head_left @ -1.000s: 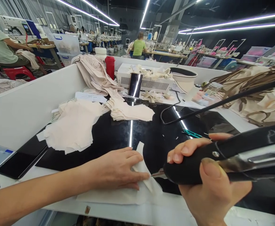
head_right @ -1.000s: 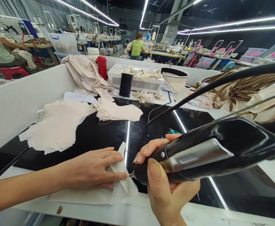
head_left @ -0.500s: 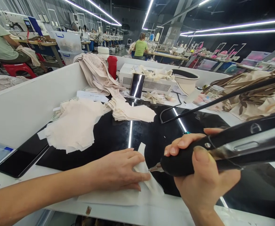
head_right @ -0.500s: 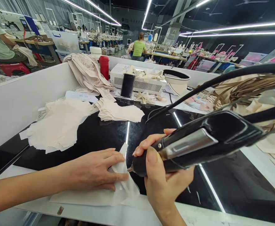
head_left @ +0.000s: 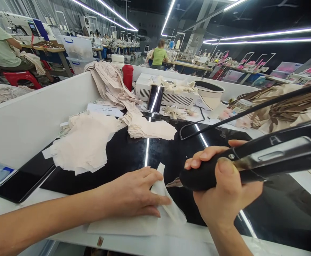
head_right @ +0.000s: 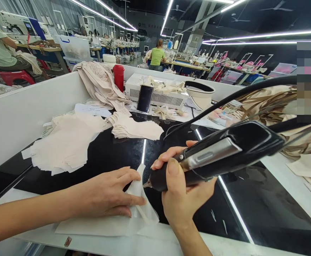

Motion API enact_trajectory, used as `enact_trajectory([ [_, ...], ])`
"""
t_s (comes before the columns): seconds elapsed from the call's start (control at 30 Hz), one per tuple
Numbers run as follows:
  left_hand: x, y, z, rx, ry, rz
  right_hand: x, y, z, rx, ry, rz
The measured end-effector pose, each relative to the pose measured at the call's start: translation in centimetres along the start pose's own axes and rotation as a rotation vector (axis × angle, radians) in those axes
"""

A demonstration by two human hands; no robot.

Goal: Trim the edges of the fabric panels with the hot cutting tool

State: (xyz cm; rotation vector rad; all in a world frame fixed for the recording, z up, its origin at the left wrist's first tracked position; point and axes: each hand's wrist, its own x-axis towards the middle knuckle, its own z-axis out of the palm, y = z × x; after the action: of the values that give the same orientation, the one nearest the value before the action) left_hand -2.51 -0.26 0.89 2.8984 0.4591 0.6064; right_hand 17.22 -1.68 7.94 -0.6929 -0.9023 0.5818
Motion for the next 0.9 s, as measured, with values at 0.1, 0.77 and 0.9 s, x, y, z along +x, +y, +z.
enact_trajectory([
  [0.1, 0.0, 0.1, -0.2, 0.003, -0.009, -0.012, 0.2, 0.4, 0.1, 0.013, -0.006, -0.013],
  [0.77, -0.2, -0.1, 0.4, 0.005, 0.029, -0.011, 1.0, 2.1, 0.7, -0.034, -0.004, -0.022],
  [0.9, -0.2, -0.5, 0.4, 0.054, 0.025, -0.043, 1.5, 2.1, -0.2, -0.082, -0.030, -0.035],
])
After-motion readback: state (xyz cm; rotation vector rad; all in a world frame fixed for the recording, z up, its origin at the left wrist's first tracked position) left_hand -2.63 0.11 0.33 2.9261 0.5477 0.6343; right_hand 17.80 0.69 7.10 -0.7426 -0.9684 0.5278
